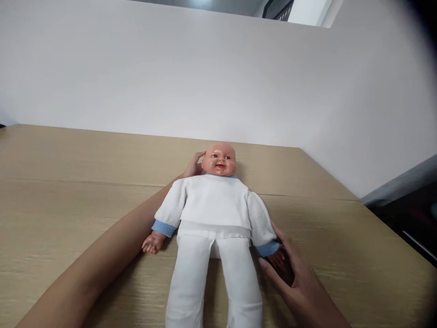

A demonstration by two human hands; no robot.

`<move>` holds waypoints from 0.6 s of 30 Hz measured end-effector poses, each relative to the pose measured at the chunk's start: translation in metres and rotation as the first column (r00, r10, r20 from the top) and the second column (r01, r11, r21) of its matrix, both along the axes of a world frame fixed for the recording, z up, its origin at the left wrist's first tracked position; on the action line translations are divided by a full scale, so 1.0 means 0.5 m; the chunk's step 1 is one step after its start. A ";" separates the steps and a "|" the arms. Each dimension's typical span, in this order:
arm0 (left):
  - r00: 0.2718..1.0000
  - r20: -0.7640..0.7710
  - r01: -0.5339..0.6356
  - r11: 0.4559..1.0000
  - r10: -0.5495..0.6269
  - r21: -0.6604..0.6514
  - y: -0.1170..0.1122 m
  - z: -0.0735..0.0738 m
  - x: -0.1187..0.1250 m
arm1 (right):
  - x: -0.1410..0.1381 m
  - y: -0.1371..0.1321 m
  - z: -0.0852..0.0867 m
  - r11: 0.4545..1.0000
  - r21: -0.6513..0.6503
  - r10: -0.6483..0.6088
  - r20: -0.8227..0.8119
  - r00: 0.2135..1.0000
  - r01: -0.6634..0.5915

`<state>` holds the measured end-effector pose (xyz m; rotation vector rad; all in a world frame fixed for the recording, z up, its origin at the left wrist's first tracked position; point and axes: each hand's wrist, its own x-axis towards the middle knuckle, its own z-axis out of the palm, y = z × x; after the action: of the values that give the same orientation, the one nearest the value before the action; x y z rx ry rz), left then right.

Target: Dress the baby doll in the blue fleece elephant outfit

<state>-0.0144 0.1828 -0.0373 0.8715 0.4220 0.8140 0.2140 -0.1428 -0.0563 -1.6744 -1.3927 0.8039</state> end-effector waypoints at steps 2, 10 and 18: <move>0.992 -0.125 0.004 0.999 -0.010 -0.047 0.009 0.004 -0.001 | 0.003 -0.001 -0.002 1.000 -0.007 0.010 0.004 1.000 -0.010; 0.990 -0.142 0.004 0.998 -0.012 -0.058 0.023 0.001 0.008 | 0.004 -0.002 0.000 0.999 -0.037 0.012 -0.005 1.000 -0.012; 0.998 -0.057 -0.013 0.999 0.016 0.047 -0.017 0.022 0.019 | 0.001 0.000 0.002 0.999 -0.024 0.024 0.024 0.999 -0.023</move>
<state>-0.0051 0.1742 -0.0261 0.9376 0.4621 0.8162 0.2145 -0.1430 -0.0554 -1.6945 -1.4267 0.8189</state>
